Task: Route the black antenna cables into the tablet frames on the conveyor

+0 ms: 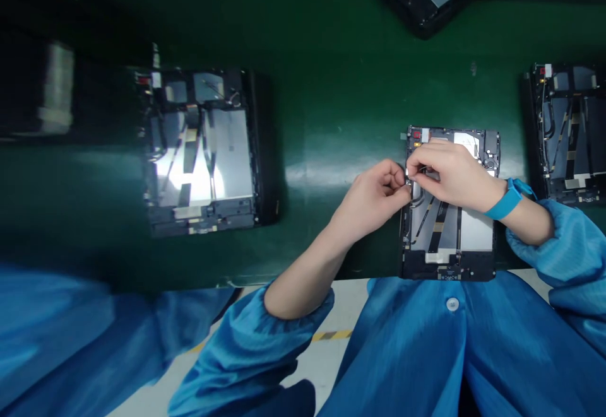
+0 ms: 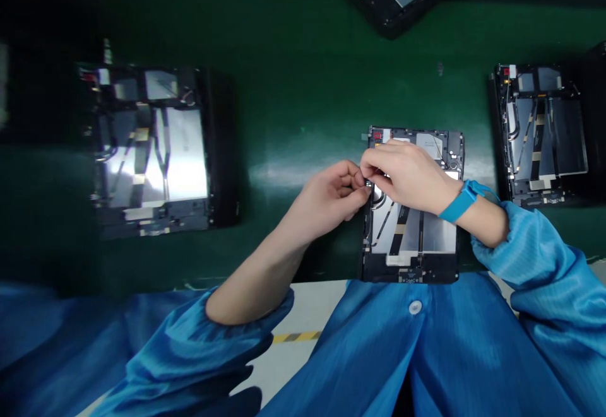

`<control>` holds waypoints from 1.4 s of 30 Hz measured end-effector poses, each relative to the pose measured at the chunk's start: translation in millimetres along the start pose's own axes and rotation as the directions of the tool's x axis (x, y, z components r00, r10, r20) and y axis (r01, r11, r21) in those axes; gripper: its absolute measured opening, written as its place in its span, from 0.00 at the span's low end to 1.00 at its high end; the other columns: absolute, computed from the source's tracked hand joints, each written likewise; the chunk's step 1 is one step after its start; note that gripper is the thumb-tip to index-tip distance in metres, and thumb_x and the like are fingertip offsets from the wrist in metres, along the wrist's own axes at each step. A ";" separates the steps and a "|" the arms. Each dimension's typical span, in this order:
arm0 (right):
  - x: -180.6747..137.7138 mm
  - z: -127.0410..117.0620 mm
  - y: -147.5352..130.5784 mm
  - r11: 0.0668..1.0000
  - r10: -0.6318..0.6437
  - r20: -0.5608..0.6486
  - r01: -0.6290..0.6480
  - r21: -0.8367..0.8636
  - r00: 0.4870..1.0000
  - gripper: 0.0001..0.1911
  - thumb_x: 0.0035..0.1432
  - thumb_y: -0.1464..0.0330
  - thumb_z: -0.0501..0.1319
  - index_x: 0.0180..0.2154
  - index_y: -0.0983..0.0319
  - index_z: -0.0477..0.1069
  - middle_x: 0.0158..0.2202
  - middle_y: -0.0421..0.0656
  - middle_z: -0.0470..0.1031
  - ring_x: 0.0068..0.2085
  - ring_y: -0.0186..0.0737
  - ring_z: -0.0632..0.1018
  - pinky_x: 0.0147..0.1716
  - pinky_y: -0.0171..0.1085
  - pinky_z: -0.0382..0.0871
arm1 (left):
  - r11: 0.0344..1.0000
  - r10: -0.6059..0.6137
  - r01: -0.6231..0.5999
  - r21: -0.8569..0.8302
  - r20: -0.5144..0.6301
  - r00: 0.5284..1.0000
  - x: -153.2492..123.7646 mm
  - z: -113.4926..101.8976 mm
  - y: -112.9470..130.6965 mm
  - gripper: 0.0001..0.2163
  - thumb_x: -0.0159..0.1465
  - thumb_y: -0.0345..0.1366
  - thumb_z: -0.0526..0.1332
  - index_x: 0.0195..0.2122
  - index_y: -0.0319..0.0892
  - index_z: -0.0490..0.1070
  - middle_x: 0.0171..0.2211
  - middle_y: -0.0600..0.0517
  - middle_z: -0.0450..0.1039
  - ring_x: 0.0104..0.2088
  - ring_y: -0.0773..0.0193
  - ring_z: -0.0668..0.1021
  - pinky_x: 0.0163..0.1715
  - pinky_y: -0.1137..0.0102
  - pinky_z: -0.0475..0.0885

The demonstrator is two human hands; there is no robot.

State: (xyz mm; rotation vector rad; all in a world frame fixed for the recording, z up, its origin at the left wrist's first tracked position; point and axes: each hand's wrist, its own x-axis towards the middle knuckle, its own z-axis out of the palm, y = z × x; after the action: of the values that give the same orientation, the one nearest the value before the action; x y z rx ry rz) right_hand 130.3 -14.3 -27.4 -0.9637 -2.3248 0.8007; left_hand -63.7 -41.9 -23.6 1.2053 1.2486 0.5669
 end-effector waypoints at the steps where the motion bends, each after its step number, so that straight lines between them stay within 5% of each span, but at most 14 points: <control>1: 0.1 0.1 0.0 1.000 0.001 0.002 -0.001 0.002 1.000 0.08 0.62 0.77 0.56 0.34 0.59 0.70 0.33 0.42 0.76 0.37 0.41 0.72 0.40 0.39 0.64 | 1.000 -0.018 0.018 -0.009 0.004 1.000 0.5 0.2 0.9 0.08 0.53 0.31 0.64 0.29 0.44 0.64 0.22 0.60 0.65 0.19 0.73 0.67 0.19 0.76 0.61; 5: 1.0 -0.6 -0.2 1.000 0.012 -0.010 -0.012 0.008 1.000 0.09 0.62 0.77 0.56 0.34 0.59 0.70 0.33 0.42 0.76 0.37 0.41 0.72 0.40 0.39 0.64 | 0.989 -0.139 0.140 -0.054 0.021 0.990 4.7 1.9 6.5 0.11 0.50 0.26 0.63 0.28 0.45 0.61 0.18 0.63 0.61 0.14 0.75 0.64 0.13 0.77 0.55; 12: 1.5 -3.5 -2.9 0.982 0.187 -0.209 -0.191 0.000 0.960 0.07 0.60 0.77 0.59 0.34 0.59 0.70 0.34 0.41 0.77 0.37 0.41 0.72 0.42 0.40 0.64 | 0.970 -0.234 0.234 -0.069 0.007 0.972 21.5 -0.4 20.8 0.14 0.47 0.21 0.63 0.27 0.45 0.60 0.15 0.66 0.57 0.12 0.78 0.58 0.12 0.78 0.50; 31: 13.3 -8.3 -5.7 0.921 0.389 -0.186 -0.381 0.076 0.903 0.06 0.54 0.76 0.63 0.34 0.59 0.73 0.31 0.38 0.79 0.33 0.37 0.76 0.38 0.37 0.66 | 0.975 -0.071 0.062 -0.214 -0.035 0.997 28.5 2.9 12.0 0.13 0.50 0.25 0.64 0.28 0.45 0.60 0.14 0.66 0.60 0.10 0.76 0.63 0.09 0.79 0.53; 42: 12.4 -5.7 -0.6 0.958 0.285 -0.206 -0.285 0.031 0.936 0.06 0.55 0.76 0.62 0.35 0.59 0.73 0.32 0.39 0.78 0.34 0.38 0.75 0.39 0.37 0.66 | 0.977 -0.069 0.060 -0.204 -0.037 0.997 28.5 3.4 12.2 0.13 0.49 0.23 0.63 0.29 0.45 0.60 0.13 0.66 0.61 0.10 0.76 0.63 0.09 0.80 0.54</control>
State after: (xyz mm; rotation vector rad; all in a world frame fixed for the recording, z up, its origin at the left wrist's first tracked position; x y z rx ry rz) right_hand 125.8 -3.5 -20.3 -1.3389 -2.0319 0.7686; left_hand -49.0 -14.4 -24.5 0.9835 1.2306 0.6595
